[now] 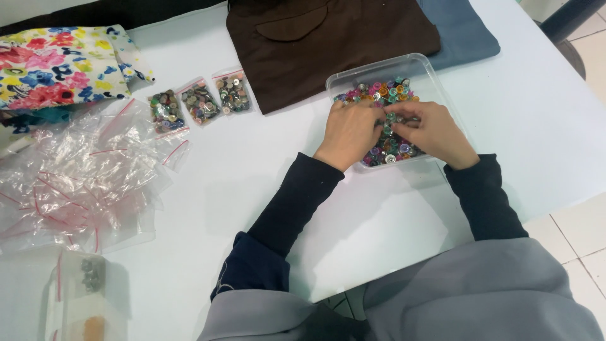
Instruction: The person sorts small colorful buttons from a clear plastic container into a small ziplock bag. They pick buttons one by one, place them on the table, then transfer them into the bag and seal it.
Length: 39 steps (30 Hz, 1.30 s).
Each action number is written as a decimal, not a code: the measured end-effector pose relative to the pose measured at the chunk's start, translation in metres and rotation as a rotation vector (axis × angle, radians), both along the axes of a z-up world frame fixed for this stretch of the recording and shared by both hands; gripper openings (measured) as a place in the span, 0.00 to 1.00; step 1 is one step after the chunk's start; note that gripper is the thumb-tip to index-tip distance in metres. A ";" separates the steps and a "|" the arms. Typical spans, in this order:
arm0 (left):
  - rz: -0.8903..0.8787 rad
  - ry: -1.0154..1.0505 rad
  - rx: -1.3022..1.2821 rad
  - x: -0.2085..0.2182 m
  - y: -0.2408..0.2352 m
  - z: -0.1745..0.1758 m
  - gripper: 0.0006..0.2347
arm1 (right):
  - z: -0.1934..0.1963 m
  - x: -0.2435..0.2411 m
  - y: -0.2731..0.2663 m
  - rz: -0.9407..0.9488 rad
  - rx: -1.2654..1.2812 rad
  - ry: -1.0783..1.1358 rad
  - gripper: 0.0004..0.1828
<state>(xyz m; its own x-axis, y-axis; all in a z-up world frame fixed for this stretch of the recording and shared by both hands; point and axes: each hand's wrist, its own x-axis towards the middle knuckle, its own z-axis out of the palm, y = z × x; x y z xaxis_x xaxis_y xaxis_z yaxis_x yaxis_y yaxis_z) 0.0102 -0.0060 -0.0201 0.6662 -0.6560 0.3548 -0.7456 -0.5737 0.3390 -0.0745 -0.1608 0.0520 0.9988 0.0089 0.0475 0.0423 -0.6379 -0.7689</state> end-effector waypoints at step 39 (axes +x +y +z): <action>0.015 -0.070 -0.095 -0.020 0.208 -0.037 0.09 | -0.037 -0.023 0.150 0.295 -0.312 -0.759 0.07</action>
